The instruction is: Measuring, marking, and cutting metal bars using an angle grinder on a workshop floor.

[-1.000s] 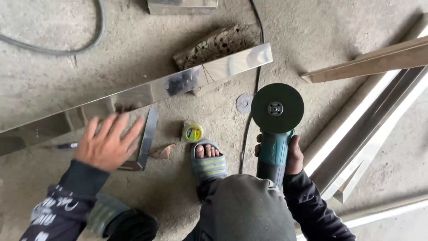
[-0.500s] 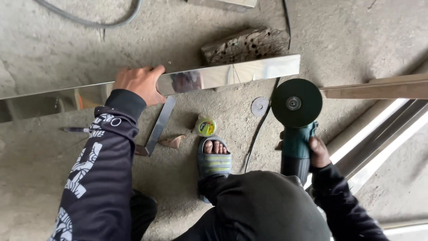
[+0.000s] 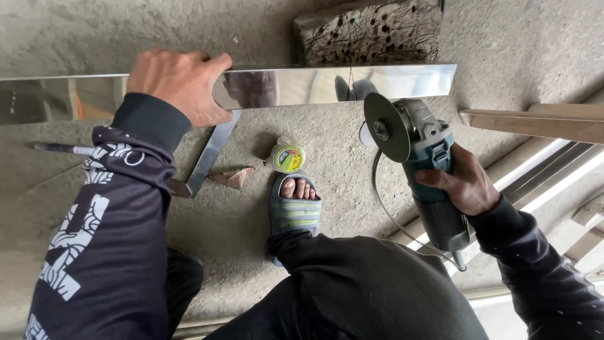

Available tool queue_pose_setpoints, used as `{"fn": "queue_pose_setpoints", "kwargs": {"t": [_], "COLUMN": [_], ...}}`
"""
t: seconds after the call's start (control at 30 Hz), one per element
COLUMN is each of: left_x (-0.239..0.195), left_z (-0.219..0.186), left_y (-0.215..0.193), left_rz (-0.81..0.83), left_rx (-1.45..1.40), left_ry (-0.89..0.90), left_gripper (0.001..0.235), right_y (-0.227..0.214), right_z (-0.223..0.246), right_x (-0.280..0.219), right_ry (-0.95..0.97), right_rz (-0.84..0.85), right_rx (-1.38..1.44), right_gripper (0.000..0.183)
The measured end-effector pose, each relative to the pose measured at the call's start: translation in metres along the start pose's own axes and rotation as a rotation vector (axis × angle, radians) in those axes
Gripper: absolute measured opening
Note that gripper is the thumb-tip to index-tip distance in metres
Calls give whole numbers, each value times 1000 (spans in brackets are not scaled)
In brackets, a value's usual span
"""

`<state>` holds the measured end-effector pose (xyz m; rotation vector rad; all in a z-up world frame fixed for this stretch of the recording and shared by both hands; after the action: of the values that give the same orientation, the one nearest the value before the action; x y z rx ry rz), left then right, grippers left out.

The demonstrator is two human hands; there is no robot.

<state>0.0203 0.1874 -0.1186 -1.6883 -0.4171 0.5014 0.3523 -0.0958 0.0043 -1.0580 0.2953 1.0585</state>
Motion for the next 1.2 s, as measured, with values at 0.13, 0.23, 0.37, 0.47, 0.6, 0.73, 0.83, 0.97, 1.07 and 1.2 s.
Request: {"fn": "queue_pose_setpoints", "kwargs": {"t": [0.13,0.23,0.37,0.47,0.6,0.73,0.83,0.97,1.07,1.2], "left_x": [-1,0,1,0,0,0,1,2,3,2], "left_z": [0,0,-1,-1,-1,-1,-1,-1,-1,-2], "left_y": [-2,-2,-4,-5,-6,-5,-6,-4,-5,-4], "left_rz": [-23,-9,-27,-41,-56,-37,-46,-1,40,51], "left_rx": [1,-13,-18,-15,-20,-53,-55,-40,-49,-61], "left_ry": [-9,2,6,14,9,-7,-6,-3,-7,-5], "left_gripper": [64,69,63,63,60,64,61,66,69,74], "right_y": [2,3,5,6,7,6,5,5,4,5], "right_z": [7,8,10,9,10,9,9,10,7,8], "right_x": [3,4,5,5,5,7,7,8,9,9], "right_ry": [-12,-19,-17,-16,-13,24,0,28,10,23], "right_rz": [21,5,-11,0,-5,-20,-19,-22,-23,-13], "right_rx": [-33,-49,-85,-75,-76,-107,-95,-130,-134,-140], "right_gripper": [54,53,46,46,46,47,45,47,44,46]}}
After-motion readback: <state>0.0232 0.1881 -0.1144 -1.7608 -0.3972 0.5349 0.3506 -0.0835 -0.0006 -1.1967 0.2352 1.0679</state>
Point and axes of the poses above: each hand's wrist, its own x-axis towards the middle knuckle, its own y-axis out of the palm, z = x × y, the point moved 6 cm from there along x, towards the middle knuckle, and after that the axes turned 15 degrees about -z, right-handed, at the moved point
